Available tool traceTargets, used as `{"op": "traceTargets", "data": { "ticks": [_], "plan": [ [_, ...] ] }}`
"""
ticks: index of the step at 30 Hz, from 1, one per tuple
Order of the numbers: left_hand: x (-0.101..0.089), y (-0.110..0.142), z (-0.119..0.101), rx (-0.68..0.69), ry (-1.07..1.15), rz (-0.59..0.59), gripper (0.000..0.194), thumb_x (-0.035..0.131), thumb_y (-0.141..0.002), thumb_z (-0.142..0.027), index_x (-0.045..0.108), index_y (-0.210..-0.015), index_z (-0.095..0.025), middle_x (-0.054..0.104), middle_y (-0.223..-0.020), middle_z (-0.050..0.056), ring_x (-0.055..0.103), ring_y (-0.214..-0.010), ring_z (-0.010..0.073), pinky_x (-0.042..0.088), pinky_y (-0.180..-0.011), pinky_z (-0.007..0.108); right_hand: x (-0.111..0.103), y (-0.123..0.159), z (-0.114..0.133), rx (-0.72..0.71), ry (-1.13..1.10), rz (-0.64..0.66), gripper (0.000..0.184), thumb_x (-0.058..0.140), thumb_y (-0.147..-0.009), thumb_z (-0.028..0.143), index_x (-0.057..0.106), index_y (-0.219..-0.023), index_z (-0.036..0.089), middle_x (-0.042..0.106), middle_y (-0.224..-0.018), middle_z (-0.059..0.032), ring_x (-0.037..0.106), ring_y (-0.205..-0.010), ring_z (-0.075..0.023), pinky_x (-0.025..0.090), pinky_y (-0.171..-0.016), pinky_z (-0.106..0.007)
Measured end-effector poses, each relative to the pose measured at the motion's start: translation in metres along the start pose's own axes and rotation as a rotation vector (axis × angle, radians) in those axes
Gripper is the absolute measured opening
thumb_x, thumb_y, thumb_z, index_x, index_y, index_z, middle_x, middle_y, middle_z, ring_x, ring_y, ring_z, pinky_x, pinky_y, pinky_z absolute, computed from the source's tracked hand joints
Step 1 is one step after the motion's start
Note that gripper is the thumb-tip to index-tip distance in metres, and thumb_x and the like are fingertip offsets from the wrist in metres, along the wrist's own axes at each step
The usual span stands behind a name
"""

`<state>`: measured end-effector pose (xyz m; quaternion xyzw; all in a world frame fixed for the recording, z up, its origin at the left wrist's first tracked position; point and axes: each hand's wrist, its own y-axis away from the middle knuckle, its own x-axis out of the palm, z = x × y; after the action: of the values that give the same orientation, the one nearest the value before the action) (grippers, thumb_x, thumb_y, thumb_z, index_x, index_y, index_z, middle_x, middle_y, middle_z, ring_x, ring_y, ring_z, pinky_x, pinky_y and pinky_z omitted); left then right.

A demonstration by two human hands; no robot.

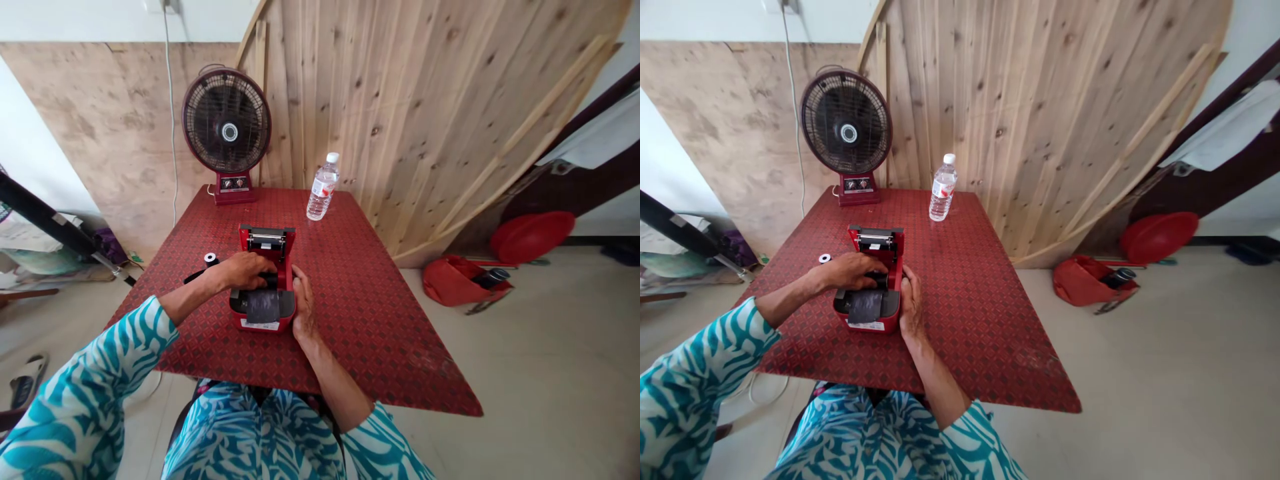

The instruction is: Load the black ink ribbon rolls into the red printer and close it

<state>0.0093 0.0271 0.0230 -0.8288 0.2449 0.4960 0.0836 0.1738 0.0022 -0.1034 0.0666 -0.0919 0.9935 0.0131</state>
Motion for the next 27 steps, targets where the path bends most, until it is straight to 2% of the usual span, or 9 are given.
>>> {"op": "traceTargets", "data": {
  "ticks": [4,7,9,12,15,17,20,23,27],
  "plan": [
    [-0.019,0.035,-0.006,0.079,0.252,-0.238,0.038,0.071,-0.066,-0.02,0.074,-0.102,-0.028,0.075,-0.103,0.003,0.066,-0.098,0.0271,0.047,-0.091,0.036,0.0,0.001,-0.002,0.015,-0.018,-0.003,0.051,0.045,-0.091,0.058,0.058,-0.127,0.025,0.06,-0.132,-0.0068,0.051,-0.125,-0.0239,0.037,-0.108,-0.044],
    [-0.041,0.076,0.006,-0.024,0.413,-0.476,0.047,0.078,-0.063,-0.028,0.072,-0.109,-0.026,0.075,-0.093,0.003,0.067,-0.085,0.0247,0.052,-0.082,0.035,0.001,0.001,-0.002,0.022,-0.041,-0.011,0.05,0.047,-0.09,0.057,0.059,-0.126,0.025,0.063,-0.129,-0.0061,0.053,-0.123,-0.0243,0.04,-0.105,-0.044],
    [-0.052,0.101,0.024,-0.126,0.485,-0.601,0.05,0.08,-0.061,-0.03,0.071,-0.109,-0.023,0.073,-0.09,0.005,0.067,-0.082,0.0243,0.053,-0.081,0.035,0.002,0.002,-0.001,0.037,-0.056,-0.014,0.05,0.047,-0.09,0.057,0.059,-0.126,0.024,0.063,-0.128,-0.0061,0.054,-0.121,-0.0245,0.041,-0.104,-0.044],
    [-0.053,0.123,0.062,-0.289,0.626,-0.659,0.045,0.08,-0.059,-0.031,0.067,-0.101,-0.02,0.071,-0.086,0.004,0.066,-0.077,0.0221,0.054,-0.077,0.035,0.001,0.003,0.001,0.06,-0.051,-0.019,0.05,0.047,-0.09,0.057,0.059,-0.126,0.024,0.061,-0.131,-0.0062,0.055,-0.12,-0.0247,0.041,-0.104,-0.044],
    [-0.035,0.125,0.099,-0.412,0.658,-0.656,0.042,0.078,-0.056,-0.03,0.061,-0.093,-0.019,0.069,-0.083,0.002,0.066,-0.078,0.0217,0.053,-0.074,0.034,0.0,0.002,0.001,0.052,-0.006,-0.013,0.049,0.046,-0.091,0.056,0.059,-0.126,0.025,0.06,-0.133,-0.0054,0.053,-0.122,-0.0248,0.038,-0.106,-0.045],
    [-0.02,0.12,0.115,-0.462,0.626,-0.627,0.038,0.075,-0.054,-0.029,0.059,-0.087,-0.019,0.068,-0.079,0.001,0.065,-0.076,0.0215,0.051,-0.071,0.033,-0.001,0.002,0.001,0.051,0.009,-0.004,0.048,0.045,-0.092,0.056,0.058,-0.126,0.025,0.061,-0.132,-0.0051,0.053,-0.122,-0.0245,0.037,-0.106,-0.045],
    [-0.004,0.11,0.123,-0.477,0.559,-0.582,0.029,0.072,-0.053,-0.027,0.06,-0.078,-0.02,0.066,-0.072,0.0,0.062,-0.07,0.0199,0.049,-0.067,0.03,0.0,0.002,0.003,0.077,-0.004,-0.01,0.049,0.045,-0.092,0.056,0.058,-0.127,0.025,0.061,-0.131,-0.0056,0.055,-0.119,-0.0242,0.04,-0.104,-0.043],
    [-0.001,0.107,0.122,-0.462,0.537,-0.556,0.024,0.072,-0.054,-0.026,0.062,-0.075,-0.02,0.067,-0.072,0.001,0.063,-0.073,0.0213,0.05,-0.07,0.031,0.001,0.002,0.006,0.087,0.018,-0.035,0.049,0.046,-0.091,0.056,0.059,-0.125,0.023,0.063,-0.13,-0.0065,0.057,-0.118,-0.0242,0.043,-0.101,-0.043],
    [-0.01,0.108,0.122,-0.426,0.562,-0.556,0.037,0.075,-0.055,-0.031,0.07,-0.091,-0.021,0.073,-0.097,0.007,0.065,-0.097,0.0281,0.051,-0.082,0.033,-0.001,0.001,0.007,0.062,0.063,-0.012,0.046,0.043,-0.092,0.054,0.06,-0.124,0.024,0.062,-0.131,-0.0053,0.055,-0.121,-0.0235,0.04,-0.104,-0.042]
  ]
}}
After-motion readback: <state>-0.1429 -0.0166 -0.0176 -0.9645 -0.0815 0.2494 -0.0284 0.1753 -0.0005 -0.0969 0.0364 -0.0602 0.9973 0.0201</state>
